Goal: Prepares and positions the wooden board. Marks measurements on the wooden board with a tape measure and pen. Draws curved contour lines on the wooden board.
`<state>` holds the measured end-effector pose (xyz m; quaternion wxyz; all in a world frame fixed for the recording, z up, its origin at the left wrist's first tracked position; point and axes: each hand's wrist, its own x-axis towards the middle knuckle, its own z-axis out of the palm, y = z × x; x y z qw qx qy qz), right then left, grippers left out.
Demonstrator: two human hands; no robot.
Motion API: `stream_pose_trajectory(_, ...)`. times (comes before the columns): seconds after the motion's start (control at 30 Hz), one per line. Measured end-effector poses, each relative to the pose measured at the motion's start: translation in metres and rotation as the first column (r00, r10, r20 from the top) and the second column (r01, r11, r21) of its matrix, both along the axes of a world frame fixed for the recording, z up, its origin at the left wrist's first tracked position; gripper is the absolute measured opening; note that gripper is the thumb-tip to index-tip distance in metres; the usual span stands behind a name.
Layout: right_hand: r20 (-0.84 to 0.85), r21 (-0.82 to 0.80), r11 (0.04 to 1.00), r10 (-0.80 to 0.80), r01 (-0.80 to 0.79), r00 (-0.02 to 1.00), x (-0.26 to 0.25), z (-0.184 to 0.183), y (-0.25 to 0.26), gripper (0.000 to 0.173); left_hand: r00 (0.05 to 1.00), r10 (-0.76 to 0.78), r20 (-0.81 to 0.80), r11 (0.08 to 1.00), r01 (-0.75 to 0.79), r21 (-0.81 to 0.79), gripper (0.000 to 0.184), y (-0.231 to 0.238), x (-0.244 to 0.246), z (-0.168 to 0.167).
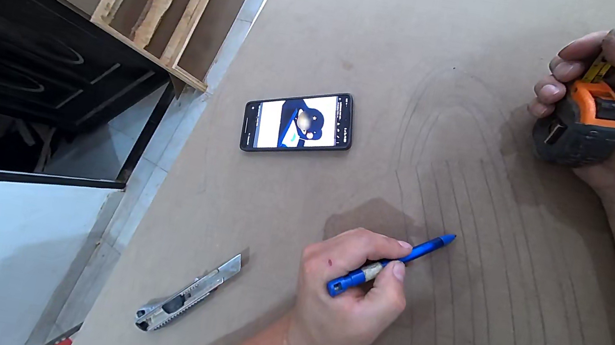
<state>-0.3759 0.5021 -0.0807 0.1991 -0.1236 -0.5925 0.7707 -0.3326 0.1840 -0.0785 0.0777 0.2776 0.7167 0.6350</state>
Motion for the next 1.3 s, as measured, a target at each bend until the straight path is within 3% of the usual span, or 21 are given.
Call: stream_pose_trajectory(1.3,-0.019,-0.04,0.999,0.012,-0.013,1.0,0.0003,0.0044,-0.0021,0.037,1.0,-0.017,0.0,1.0,0.017,-0.005,0.015,-0.002,-0.0005,-0.0018)
